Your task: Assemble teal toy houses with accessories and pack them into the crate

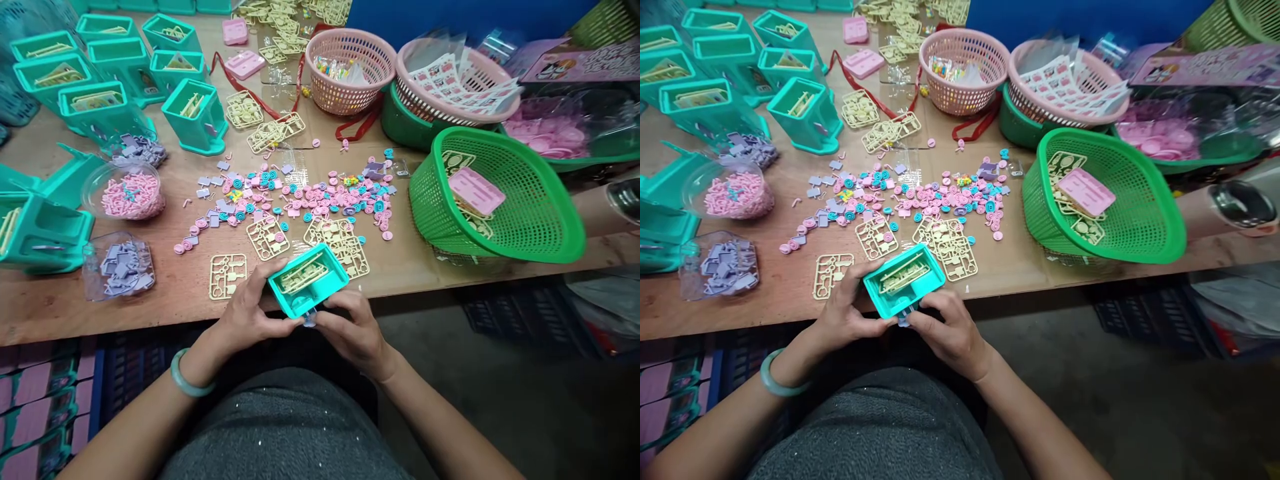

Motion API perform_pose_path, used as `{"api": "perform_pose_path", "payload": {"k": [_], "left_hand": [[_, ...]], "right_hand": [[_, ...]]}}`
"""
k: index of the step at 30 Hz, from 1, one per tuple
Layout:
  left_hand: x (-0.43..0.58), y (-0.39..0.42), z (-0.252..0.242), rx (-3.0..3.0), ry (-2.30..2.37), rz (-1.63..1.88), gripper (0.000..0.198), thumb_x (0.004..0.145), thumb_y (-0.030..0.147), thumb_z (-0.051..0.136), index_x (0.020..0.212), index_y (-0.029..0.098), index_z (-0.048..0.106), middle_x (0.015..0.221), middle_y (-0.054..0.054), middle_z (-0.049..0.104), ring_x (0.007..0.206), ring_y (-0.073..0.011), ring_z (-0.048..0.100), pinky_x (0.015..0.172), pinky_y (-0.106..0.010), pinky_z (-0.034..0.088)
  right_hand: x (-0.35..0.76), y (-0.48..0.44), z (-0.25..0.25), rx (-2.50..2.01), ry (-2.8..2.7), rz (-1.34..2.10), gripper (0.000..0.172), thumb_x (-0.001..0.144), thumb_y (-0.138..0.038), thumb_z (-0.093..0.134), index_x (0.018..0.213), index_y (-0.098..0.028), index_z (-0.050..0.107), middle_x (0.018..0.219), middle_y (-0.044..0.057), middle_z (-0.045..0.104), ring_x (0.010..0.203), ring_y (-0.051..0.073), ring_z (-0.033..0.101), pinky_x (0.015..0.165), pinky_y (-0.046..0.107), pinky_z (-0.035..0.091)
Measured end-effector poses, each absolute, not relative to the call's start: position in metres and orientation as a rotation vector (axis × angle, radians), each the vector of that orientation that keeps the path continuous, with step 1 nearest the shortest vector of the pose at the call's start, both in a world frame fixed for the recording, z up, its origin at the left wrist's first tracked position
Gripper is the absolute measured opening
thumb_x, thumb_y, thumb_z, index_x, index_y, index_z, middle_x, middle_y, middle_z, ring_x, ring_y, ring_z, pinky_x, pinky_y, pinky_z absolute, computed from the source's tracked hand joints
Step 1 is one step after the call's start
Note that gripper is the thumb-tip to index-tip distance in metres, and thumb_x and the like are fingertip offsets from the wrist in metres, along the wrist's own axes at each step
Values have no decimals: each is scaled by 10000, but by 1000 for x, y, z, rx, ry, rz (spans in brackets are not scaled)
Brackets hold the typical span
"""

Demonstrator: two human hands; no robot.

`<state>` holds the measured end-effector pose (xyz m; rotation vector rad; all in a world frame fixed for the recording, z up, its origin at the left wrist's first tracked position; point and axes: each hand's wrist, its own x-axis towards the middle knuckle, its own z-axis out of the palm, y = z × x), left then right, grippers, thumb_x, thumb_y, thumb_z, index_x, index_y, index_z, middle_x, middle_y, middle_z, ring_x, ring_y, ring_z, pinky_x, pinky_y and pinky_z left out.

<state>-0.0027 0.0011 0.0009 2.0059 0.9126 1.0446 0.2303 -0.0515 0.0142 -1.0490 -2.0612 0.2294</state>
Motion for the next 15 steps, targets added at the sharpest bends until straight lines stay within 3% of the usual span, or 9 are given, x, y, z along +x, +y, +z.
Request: {"api": "perform_pose_path", "payload": {"k": [3,6,8,11,15], "left_hand": [[-4,1,2,2031,881,1018,930,770,429,820,1541,283,322,1412,-157,565,1283,-330,594,1051,-479,526],[-2,-2,2,2070,856,968,1124,693,527,861,1577,245,227,1471,-201,489,1342,-364,538,1093,-507,500],[2,-4,0,2099,877,991,1176,678,528,872,1582,223,184,1472,-219,467,1351,-368,524,1092,-512,501],[10,-9,-3,2123,959,1077,1063,750,415,843,1563,195,195,1414,-214,496,1302,-340,562,1042,-489,535],[16,-12,-8,2143,1032,1118,1050,730,398,840,1549,191,217,1337,-186,543,1207,-325,610,952,-462,574]], "right_hand": [[233,-50,16,-1184,-2071,77,511,888,-285,751,1357,-296,547,1225,93,604,1130,241,572,942,398,518],[238,-44,21,-1217,-2193,86,592,899,-349,737,1432,-257,496,1383,137,586,1224,277,533,1001,446,470],[242,-39,24,-1192,-2234,128,572,914,-362,716,1432,-251,501,1371,127,623,1235,281,533,1018,464,451],[245,-30,29,-1106,-2263,195,479,941,-341,684,1390,-266,532,1309,100,680,1197,258,572,1030,481,448],[246,-24,31,-1032,-2265,227,300,966,-330,650,1254,-260,601,1225,87,725,1127,231,616,1007,478,472]]}}
